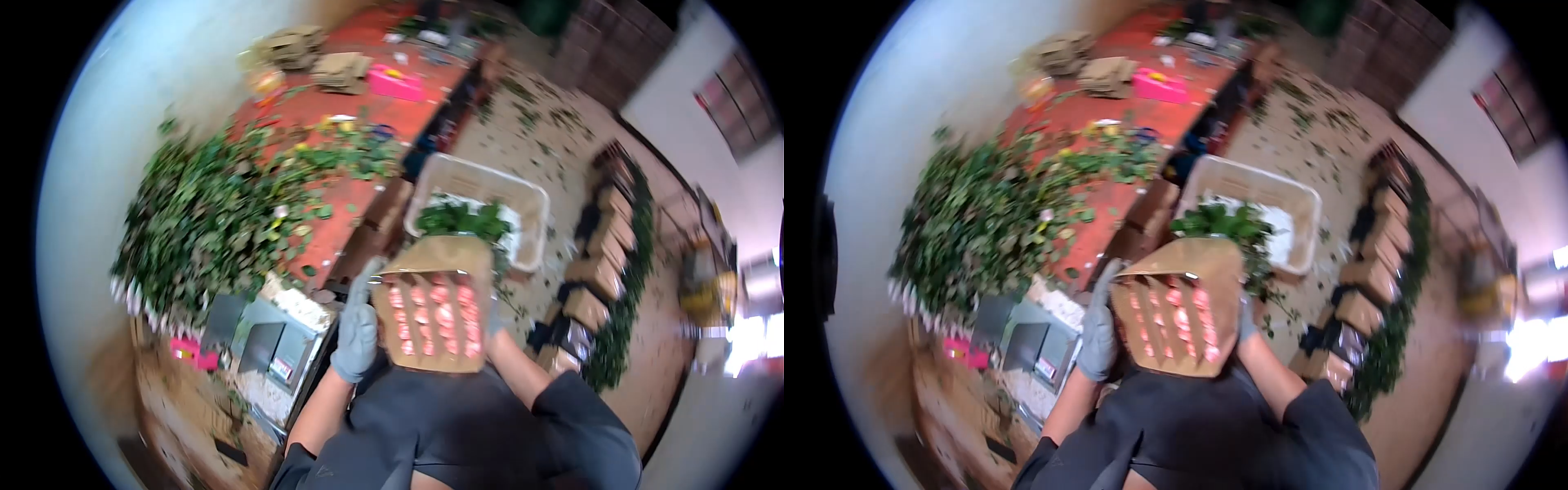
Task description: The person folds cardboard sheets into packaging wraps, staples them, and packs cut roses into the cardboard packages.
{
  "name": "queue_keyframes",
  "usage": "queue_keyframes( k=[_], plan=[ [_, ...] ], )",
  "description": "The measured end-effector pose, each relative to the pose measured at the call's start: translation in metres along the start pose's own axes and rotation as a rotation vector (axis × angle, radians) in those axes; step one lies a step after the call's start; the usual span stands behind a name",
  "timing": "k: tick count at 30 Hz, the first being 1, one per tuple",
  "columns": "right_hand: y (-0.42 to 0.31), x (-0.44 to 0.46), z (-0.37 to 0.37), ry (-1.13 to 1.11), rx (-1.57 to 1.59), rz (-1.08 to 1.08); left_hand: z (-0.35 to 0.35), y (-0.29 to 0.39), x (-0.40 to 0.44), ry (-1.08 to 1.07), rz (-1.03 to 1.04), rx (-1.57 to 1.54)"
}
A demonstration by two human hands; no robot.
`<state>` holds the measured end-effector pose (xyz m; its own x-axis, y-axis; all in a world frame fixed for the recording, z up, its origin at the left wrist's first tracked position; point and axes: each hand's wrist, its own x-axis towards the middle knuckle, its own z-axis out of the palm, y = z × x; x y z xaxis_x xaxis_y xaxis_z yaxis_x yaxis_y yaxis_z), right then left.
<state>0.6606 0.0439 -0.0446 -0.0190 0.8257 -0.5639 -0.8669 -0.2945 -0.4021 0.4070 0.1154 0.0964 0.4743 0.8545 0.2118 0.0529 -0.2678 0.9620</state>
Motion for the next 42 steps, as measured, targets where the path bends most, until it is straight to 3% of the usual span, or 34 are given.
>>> queue_keyframes(
  k=[7, 15, 18, 19, 21, 22, 23, 27, 31, 39, 42],
  plan=[
    [0.022, -0.019, -0.017, 0.004, 0.173, 0.012, 0.017, -0.007, 0.02, -0.19, -0.033, 0.148],
    [0.052, -0.039, -0.007, 0.05, 0.321, -0.089, 0.009, -0.033, 0.025, -0.372, 0.094, 0.056],
    [0.065, -0.047, -0.003, 0.087, 0.367, -0.139, 0.014, -0.037, 0.017, -0.332, -0.279, -0.344],
    [0.066, -0.051, -0.004, 0.107, 0.38, -0.169, 0.01, -0.053, 0.022, -0.385, -0.208, -0.329],
    [0.069, -0.057, -0.007, 0.157, 0.41, -0.219, 0.003, -0.052, 0.022, -0.368, -0.392, -0.446],
    [0.068, -0.061, -0.01, 0.194, 0.415, -0.248, -0.003, -0.067, 0.021, -0.397, -0.325, -0.429],
    [0.071, -0.058, -0.011, 0.226, 0.417, -0.314, -0.01, -0.086, 0.019, -0.383, -0.448, -0.576],
    [0.085, -0.047, -0.054, 0.491, 0.269, -0.455, -0.016, -0.092, 0.014, -0.438, -0.447, -0.376],
    [0.072, -0.055, -0.075, 0.51, 0.297, -0.519, -0.002, -0.091, 0.002, -0.401, -0.662, -0.339],
    [0.015, -0.127, -0.15, 0.658, 0.195, -0.562, 0.111, -0.116, -0.003, -0.509, -0.725, -0.357],
    [0.006, -0.123, -0.237, 0.775, 0.22, -0.594, 0.19, -0.098, -0.005, -0.484, -0.805, -0.29]
  ],
)
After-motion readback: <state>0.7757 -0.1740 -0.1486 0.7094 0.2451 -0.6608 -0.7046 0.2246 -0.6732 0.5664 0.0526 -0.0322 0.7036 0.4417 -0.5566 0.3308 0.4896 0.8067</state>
